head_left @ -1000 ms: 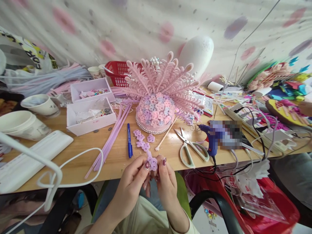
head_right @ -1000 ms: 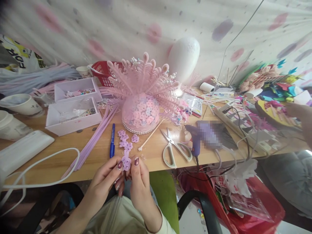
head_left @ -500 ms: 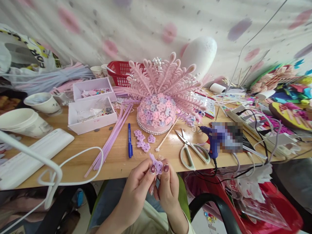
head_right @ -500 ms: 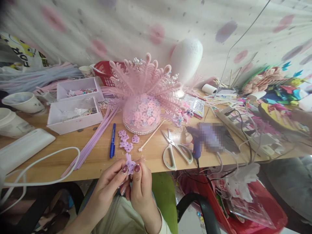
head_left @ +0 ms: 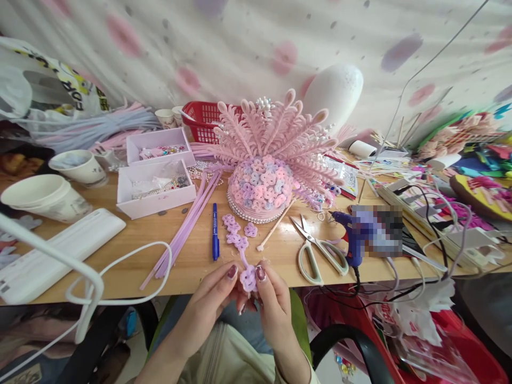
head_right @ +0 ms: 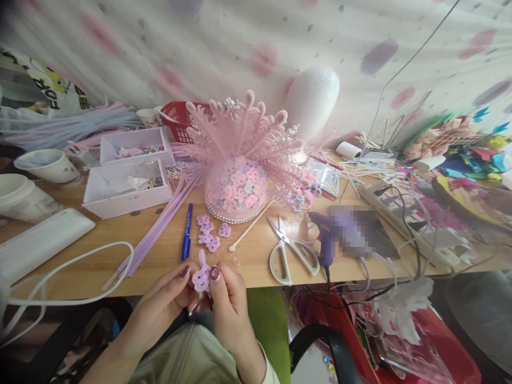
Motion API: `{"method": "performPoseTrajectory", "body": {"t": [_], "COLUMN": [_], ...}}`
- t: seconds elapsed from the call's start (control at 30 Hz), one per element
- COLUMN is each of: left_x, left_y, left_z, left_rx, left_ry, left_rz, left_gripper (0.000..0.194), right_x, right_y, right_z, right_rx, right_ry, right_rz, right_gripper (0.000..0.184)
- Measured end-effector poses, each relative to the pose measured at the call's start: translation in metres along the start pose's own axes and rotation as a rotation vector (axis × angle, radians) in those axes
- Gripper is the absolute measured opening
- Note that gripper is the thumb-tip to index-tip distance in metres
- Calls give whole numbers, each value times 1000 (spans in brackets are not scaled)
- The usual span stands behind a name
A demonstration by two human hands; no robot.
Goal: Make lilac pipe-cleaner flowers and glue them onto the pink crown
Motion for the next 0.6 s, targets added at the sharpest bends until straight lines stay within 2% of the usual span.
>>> {"method": "performPoseTrajectory", "body": {"t": [0.23,0.37,0.5,0.6], "left_x": [2,1,1,3], "left_y": [0,2,8,7], "left_z": [-7,-12,-16,-16], "left_rx": [-30,-16,-1,-9], "left_ry": [26,38,62,78], "left_rz": [32,59,115,111], "left_gripper": [38,39,40,40], "right_x": [-4,-6,-6,-3], "right_y": [-1,0,0,-1], "right_z": [-11,-25,-36,-38], "right_rx": [-149,-237,-315,-344], "right_ry": [155,249,293,277], "right_rz": [4,61,81,69], "right_gripper": [40,37,35,37]}}
Point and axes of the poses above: each hand's wrist, its own x-axis towards the middle knuckle, its own y-axis out of the back of the hand, z = x × y, the point moved 10 cm from there along x, towards the middle knuckle
